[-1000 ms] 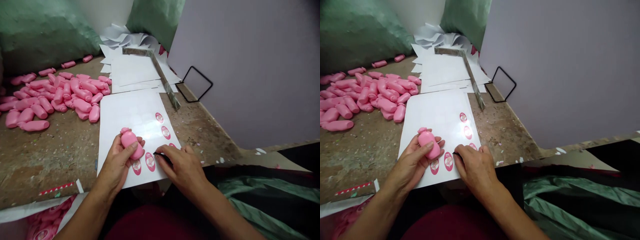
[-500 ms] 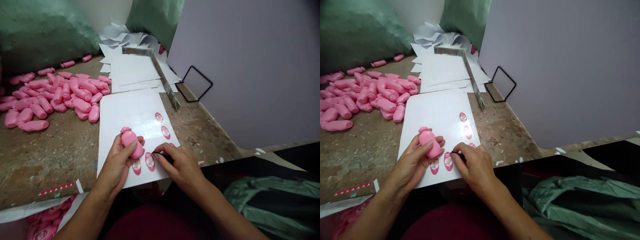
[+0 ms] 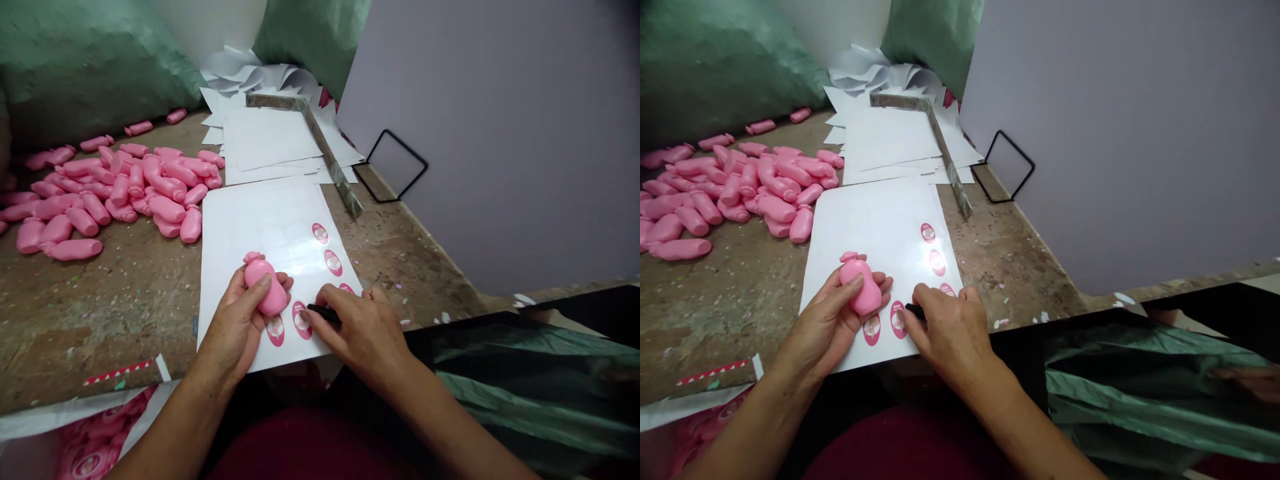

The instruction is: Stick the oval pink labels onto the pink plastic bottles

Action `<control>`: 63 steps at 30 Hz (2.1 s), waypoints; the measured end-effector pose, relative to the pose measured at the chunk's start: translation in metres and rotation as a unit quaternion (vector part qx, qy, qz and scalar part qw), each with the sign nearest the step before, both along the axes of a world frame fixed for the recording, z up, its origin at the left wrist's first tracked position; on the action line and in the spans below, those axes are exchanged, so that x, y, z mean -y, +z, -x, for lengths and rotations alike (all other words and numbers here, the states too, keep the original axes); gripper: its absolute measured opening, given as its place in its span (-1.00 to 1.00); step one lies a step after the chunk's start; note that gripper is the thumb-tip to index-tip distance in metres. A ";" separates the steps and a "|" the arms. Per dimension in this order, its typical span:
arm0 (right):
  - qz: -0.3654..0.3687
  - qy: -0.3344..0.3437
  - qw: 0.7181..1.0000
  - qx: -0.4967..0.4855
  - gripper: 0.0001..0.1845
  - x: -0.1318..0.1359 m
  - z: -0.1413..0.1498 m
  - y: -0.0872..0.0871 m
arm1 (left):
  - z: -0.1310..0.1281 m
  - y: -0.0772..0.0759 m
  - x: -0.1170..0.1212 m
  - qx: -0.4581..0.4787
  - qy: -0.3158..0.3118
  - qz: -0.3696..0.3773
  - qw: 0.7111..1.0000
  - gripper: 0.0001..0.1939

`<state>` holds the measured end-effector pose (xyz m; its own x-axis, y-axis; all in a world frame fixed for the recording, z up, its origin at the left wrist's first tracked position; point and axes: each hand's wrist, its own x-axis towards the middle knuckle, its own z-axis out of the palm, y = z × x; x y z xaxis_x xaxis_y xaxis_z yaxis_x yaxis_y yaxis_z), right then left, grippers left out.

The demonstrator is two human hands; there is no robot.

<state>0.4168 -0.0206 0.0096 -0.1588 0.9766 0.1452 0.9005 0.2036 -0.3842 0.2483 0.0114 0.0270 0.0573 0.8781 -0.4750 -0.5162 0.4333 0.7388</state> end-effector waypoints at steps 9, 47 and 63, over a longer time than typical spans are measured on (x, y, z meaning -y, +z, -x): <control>0.164 -0.084 0.901 -0.392 -0.67 -0.010 -0.013 0.031 | -0.002 0.001 0.004 -0.036 -0.023 -0.033 0.999 -0.55; 0.157 -0.035 0.919 -0.360 -0.73 0.004 0.004 0.031 | -0.010 0.018 0.036 0.036 -0.134 -0.011 0.990 -0.53; 0.166 -0.047 0.874 -0.454 -0.74 -0.001 0.010 0.024 | -0.013 0.011 0.041 0.042 -0.126 0.007 0.991 -0.69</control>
